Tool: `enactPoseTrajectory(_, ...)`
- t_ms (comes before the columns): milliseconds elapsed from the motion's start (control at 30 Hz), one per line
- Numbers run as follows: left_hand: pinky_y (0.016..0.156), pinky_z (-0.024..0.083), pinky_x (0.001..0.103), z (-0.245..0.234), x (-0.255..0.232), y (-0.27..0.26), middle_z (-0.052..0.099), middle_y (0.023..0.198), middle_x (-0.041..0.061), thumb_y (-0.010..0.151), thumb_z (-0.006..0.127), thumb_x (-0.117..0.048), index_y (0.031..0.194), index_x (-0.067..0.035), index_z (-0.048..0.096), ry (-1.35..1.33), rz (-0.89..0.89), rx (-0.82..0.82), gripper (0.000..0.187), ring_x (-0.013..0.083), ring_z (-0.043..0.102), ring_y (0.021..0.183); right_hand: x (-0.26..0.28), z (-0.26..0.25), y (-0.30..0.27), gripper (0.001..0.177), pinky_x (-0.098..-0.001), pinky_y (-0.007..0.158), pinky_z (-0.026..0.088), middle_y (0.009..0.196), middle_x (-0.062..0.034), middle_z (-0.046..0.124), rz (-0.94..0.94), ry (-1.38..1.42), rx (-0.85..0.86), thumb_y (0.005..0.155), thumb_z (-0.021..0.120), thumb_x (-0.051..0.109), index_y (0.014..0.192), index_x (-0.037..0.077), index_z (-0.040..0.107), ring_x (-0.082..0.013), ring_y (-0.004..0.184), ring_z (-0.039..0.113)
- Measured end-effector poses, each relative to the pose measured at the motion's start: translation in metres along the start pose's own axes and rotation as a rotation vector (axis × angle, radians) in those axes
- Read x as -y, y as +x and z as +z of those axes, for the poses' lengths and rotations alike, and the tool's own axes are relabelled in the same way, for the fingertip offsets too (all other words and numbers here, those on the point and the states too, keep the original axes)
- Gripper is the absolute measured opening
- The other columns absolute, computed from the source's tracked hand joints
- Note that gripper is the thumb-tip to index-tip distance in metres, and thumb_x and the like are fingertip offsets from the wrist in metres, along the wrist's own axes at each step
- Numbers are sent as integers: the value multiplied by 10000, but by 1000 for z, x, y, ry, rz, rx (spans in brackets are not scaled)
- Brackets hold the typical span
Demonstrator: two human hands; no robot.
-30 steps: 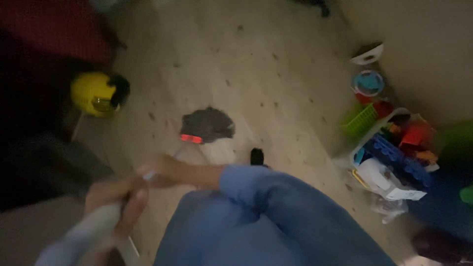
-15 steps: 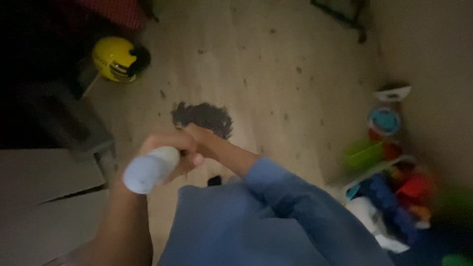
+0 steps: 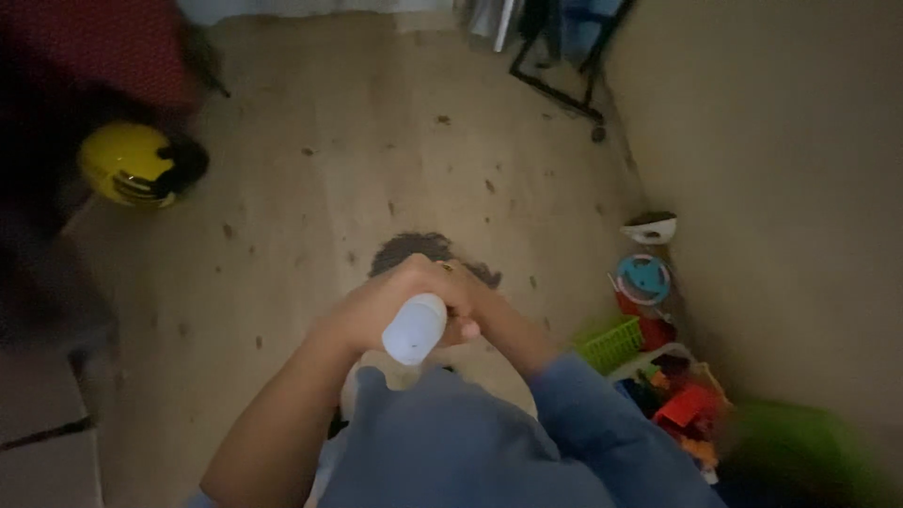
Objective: Mop the tiled floor throughout the house.
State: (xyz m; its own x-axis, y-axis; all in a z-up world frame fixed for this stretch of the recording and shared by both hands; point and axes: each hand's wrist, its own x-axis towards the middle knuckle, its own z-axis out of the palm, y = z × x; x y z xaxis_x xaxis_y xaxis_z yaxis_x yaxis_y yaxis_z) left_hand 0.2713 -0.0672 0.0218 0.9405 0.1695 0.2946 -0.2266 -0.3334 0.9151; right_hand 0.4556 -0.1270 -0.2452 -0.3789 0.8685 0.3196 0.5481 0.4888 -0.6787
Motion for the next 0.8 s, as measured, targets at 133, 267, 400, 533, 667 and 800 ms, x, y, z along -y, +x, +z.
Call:
enactPoseTrajectory(133, 591, 530, 318, 44, 32, 46, 679, 660, 62, 879, 789, -199, 712, -57, 649, -36, -9, 84, 260, 190, 639, 556, -48, -32, -79, 404, -506, 914, 512, 1106, -72, 777, 83, -271, 44, 751, 761, 420, 1087, 196, 756, -323, 1016, 725)
enactPoseTrajectory(267, 596, 498, 318, 97, 76, 69, 589, 631, 56, 910, 766, -160, 703, -68, 608, 7, 53, 97, 276, 173, 574, 566, -41, -75, -130, 369, -488, 778, 516, 973, -125, 725, 334, -475, 62, 710, 765, 361, 981, 115, 716, -334, 908, 698)
enactPoseTrajectory(400, 608, 489, 315, 144, 129, 77, 577, 710, 31, 873, 724, -115, 760, -97, 557, -151, 93, 83, 203, 129, 585, 669, -66, -84, -197, 271, -469, 668, 492, 763, -136, 659, 358, -451, -211, 719, 733, 321, 778, 75, 636, -329, 742, 666)
enactPoseTrajectory(533, 613, 479, 325, 154, 138, 64, 558, 703, 40, 863, 724, -97, 752, -87, 530, -99, 39, 35, 223, 147, 568, 664, -32, -82, -178, 277, -427, 615, 478, 711, -151, 634, 471, -267, -311, 780, 723, 304, 764, 56, 600, -327, 674, 646)
enactPoseTrajectory(667, 621, 465, 338, 126, 127, 27, 534, 694, 53, 849, 724, -72, 743, -73, 495, -28, -34, -28, 253, 172, 546, 659, -20, -44, -143, 236, -438, 585, 443, 701, -139, 614, 520, -355, -464, 810, 723, 289, 773, 81, 618, -350, 671, 623)
enactPoseTrajectory(800, 628, 452, 351, 99, 104, -29, 509, 684, 66, 836, 725, -48, 733, -59, 460, 38, -121, -101, 284, 197, 525, 653, 11, 2, -88, 256, -414, 620, 442, 761, -127, 587, 337, -96, -647, 883, 697, 281, 849, 55, 580, -303, 682, 592)
